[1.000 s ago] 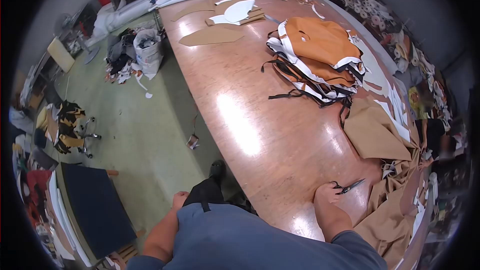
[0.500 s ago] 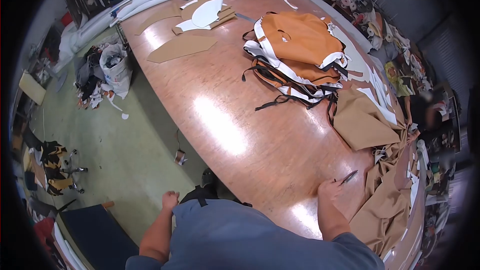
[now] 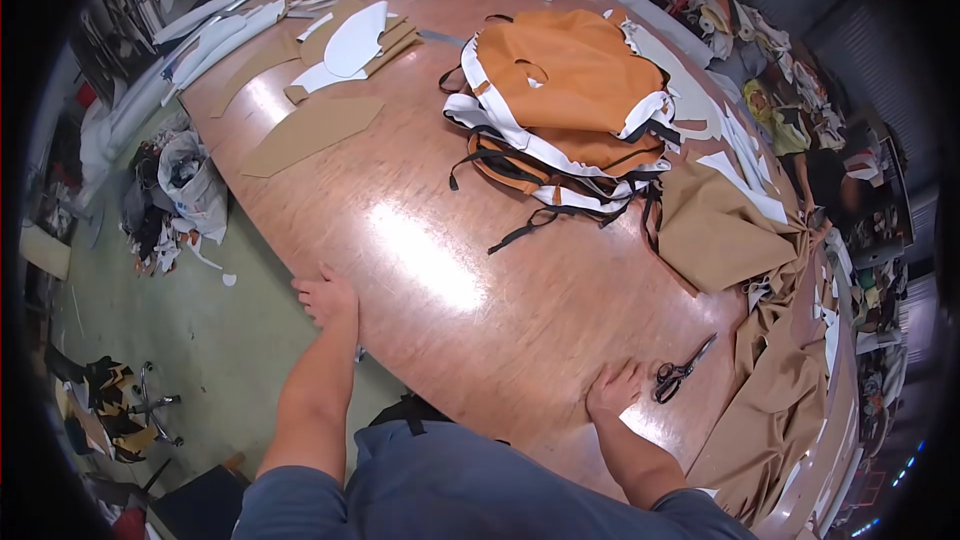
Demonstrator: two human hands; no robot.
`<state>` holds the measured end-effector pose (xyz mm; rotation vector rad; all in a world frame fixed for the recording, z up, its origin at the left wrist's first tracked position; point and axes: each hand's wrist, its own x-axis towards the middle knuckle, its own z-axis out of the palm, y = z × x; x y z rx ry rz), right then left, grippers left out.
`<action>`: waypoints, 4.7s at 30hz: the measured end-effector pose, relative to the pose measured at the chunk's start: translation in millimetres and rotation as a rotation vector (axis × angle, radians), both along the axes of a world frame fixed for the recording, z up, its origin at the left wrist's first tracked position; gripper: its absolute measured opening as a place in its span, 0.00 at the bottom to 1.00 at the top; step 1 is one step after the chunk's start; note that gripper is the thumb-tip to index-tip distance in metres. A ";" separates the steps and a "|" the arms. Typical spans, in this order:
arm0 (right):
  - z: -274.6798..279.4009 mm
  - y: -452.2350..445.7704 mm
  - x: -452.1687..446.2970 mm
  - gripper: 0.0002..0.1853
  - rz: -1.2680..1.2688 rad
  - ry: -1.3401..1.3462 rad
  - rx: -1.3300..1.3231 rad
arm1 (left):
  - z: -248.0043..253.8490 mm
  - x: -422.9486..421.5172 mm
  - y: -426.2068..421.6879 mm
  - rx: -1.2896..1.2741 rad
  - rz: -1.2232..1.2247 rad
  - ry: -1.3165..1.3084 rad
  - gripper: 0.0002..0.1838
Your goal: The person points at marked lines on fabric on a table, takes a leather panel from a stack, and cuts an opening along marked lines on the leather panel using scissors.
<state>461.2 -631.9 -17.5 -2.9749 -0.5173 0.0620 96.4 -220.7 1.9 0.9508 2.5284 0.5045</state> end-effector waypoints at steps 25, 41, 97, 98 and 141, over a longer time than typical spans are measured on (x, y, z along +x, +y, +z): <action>-6.9 -2.1 4.0 0.39 0.031 -0.040 0.003 | -4.4 8.7 4.8 -0.123 0.026 0.147 0.48; -2.6 0.0 -1.0 0.40 0.001 -0.033 -0.017 | -6.9 6.1 2.4 -0.099 0.000 0.131 0.48; -2.2 -1.1 4.7 0.42 -0.047 0.071 -0.019 | -3.4 7.8 1.0 -0.099 -0.017 0.093 0.47; -3.5 -1.4 5.0 0.42 -0.045 0.065 -0.016 | -3.9 7.8 1.3 -0.100 -0.015 0.094 0.47; -11.9 -4.5 5.3 0.41 -0.015 -0.002 -0.015 | 1.9 8.7 -0.3 -0.095 -0.018 0.093 0.49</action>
